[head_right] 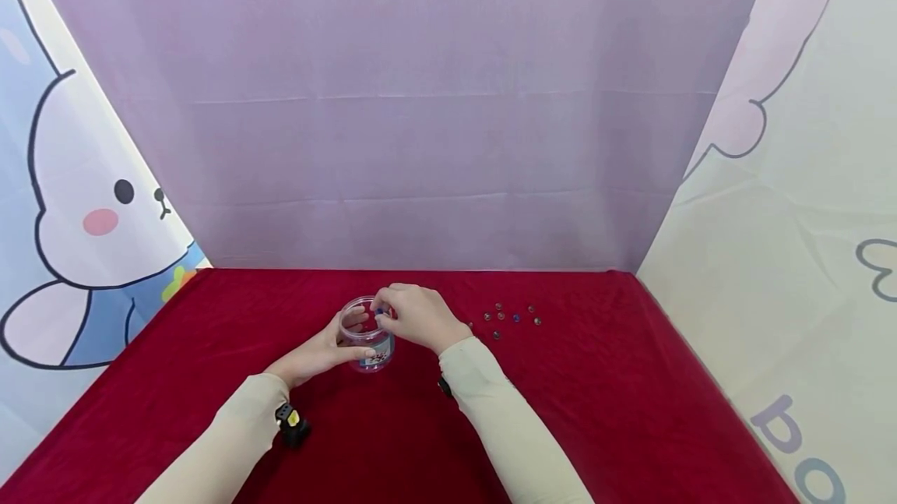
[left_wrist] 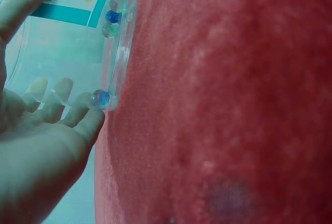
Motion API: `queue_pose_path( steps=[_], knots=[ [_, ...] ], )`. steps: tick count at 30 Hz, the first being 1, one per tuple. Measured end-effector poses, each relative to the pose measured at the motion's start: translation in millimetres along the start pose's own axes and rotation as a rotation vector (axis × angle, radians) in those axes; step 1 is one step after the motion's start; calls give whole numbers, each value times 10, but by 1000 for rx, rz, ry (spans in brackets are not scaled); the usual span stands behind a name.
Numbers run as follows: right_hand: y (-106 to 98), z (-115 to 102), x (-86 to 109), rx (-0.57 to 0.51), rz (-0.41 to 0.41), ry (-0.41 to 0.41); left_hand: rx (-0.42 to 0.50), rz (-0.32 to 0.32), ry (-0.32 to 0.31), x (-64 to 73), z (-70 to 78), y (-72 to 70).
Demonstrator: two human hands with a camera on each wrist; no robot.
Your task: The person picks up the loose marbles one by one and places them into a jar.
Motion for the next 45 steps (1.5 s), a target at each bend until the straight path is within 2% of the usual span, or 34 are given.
queue_pose_path(
  steps=[14,30,45],
  knots=[
    [-3,-24,-14,5,1,-12,-3,2,1,21,-14,-28],
    [-49,18,64,13,8,-6,-7,4,6,19,-18,-9],
    [-138,216,260,37,1,75,-16,6,24,4,-38,-19]
  ],
)
Point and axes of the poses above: each hand's wrist, its own x-axis away from the middle knuckle, its own y-axis out of the palm, z = x × y, the point moved 5 cm from there along -x, towards the middle knuckle, and after that the axes turned 8 degrees about -y, right-handed, at the moved point
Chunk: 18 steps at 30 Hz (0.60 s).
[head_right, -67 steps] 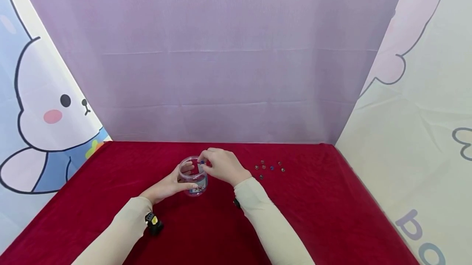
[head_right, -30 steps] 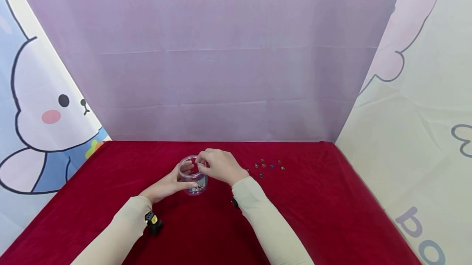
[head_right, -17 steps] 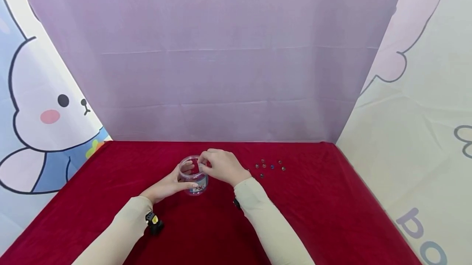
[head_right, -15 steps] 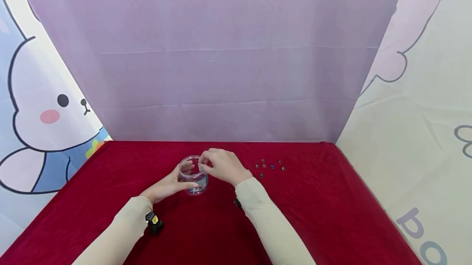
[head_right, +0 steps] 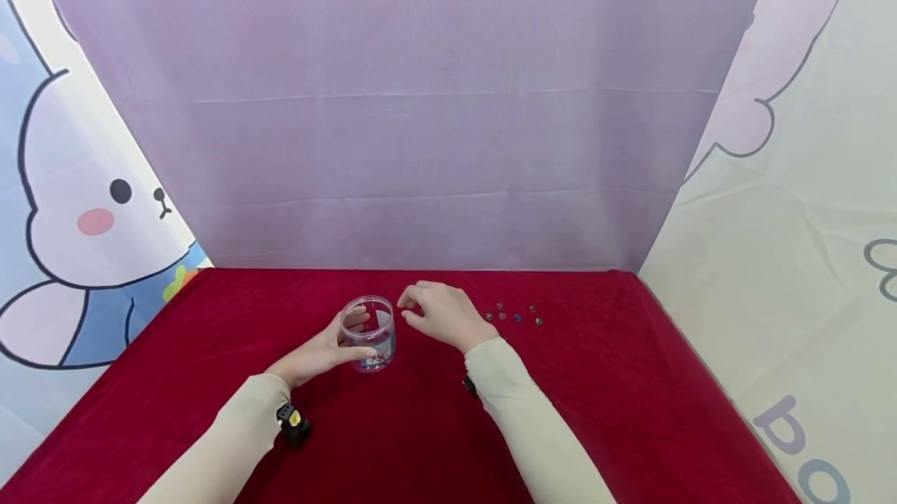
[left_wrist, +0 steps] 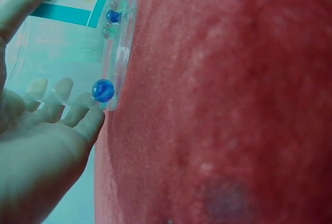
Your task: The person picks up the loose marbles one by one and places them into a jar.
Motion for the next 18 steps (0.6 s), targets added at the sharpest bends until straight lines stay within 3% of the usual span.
queue_pose_path(
  steps=[18],
  knots=[
    [-168,212,243,2,-37,99,10,-6,25,70,71,-48]
  ],
)
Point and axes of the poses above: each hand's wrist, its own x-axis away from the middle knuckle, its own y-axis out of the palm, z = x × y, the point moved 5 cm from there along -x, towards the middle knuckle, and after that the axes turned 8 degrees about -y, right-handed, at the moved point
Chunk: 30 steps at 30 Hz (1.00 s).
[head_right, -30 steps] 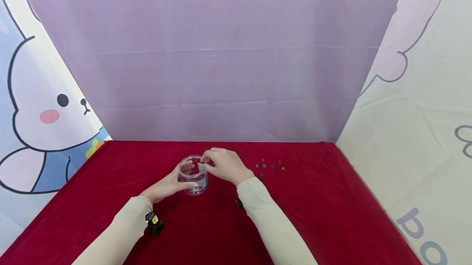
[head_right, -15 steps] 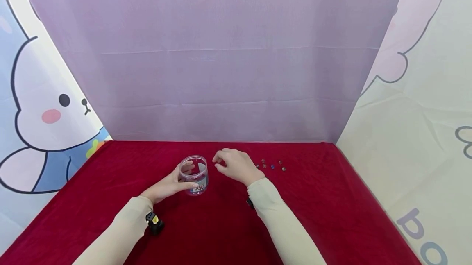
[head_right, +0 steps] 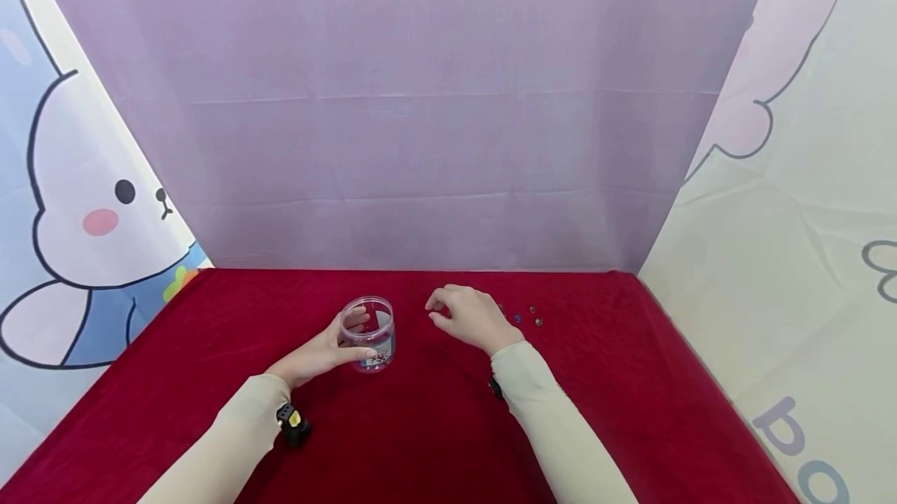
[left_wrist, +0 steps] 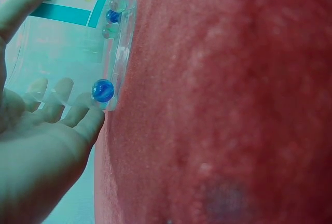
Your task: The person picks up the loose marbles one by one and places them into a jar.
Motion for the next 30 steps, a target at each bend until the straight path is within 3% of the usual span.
queue_pose_path(
  steps=[17,30],
  knots=[
    [-74,340,319,12,-4,85,-4,-10,4,29,1,0],
    [-87,545,521,54,-11,91,-1,-7,-3,34,18,0]
  ],
)
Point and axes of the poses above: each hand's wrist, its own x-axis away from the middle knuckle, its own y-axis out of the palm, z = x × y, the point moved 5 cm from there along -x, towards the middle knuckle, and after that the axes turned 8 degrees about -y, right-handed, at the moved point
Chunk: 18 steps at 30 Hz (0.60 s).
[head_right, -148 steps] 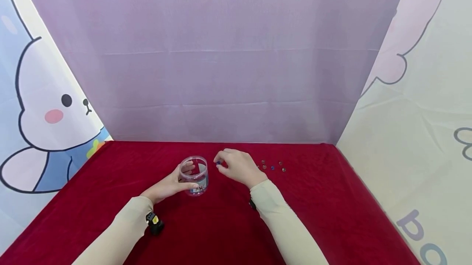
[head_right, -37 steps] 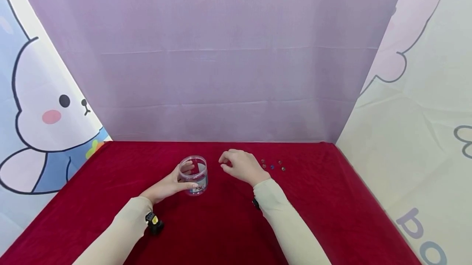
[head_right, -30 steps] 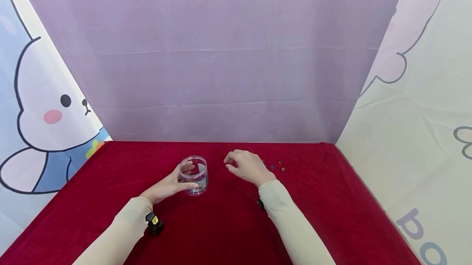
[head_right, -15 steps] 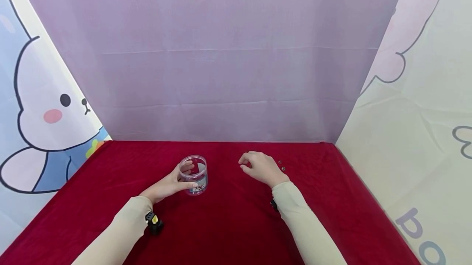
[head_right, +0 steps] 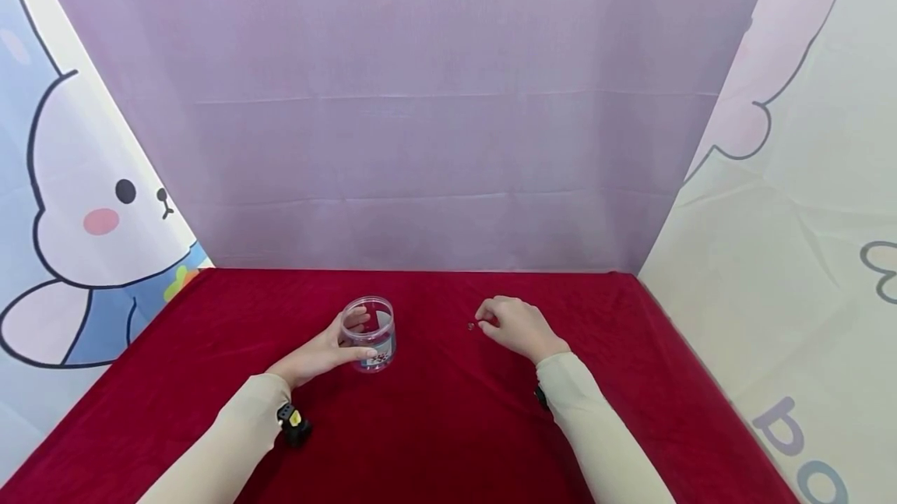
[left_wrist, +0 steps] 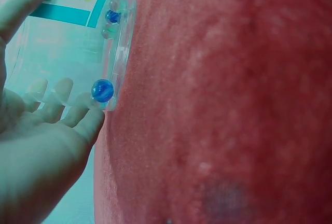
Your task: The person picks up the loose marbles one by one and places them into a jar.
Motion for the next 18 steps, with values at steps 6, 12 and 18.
queue_pose_path(
  steps=[6,12,18],
  knots=[
    [23,90,57,-7,-30,50,-3,1,-3,-5,7,10],
    [56,171,91,-2,-42,64,8,-5,1,-20,4,15],
    [106,256,120,14,-76,113,8,-9,2,-24,0,20]
  ],
)
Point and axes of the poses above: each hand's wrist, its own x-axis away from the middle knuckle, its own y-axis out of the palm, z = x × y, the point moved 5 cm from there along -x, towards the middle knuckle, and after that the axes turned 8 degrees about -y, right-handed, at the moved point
